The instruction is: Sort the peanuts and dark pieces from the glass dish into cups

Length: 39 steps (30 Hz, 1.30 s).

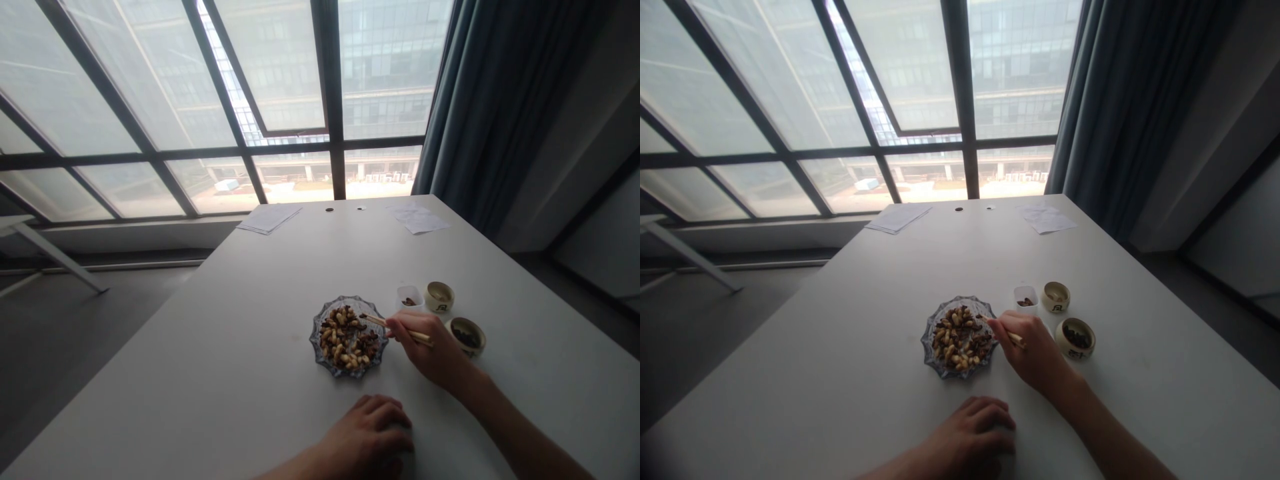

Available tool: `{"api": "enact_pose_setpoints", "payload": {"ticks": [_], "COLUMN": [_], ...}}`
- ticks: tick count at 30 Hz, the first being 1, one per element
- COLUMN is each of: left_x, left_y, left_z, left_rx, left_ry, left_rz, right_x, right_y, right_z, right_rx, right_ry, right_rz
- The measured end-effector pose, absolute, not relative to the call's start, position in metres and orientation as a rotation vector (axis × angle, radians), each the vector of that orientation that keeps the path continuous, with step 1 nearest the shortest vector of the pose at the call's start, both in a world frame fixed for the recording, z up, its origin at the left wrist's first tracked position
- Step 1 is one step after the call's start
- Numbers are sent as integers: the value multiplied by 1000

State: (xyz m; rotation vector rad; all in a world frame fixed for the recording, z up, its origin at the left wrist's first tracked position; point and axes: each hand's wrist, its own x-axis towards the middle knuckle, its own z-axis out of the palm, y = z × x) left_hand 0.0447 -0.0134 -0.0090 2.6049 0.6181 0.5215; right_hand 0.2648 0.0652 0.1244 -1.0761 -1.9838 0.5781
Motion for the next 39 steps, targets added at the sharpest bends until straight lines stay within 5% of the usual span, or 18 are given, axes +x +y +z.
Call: {"api": "enact_pose_setpoints", "payload": {"ticks": [39], "left_x": [46], "left_y": [-13], "left_z": [-12], "left_rx": [2611], "left_ry": [617], "left_rz": [519], "right_x": [278], "right_y": [61], "right_z": [138], "right_rx": [-1048], "right_ry": [-2164], "right_rz": [508]}}
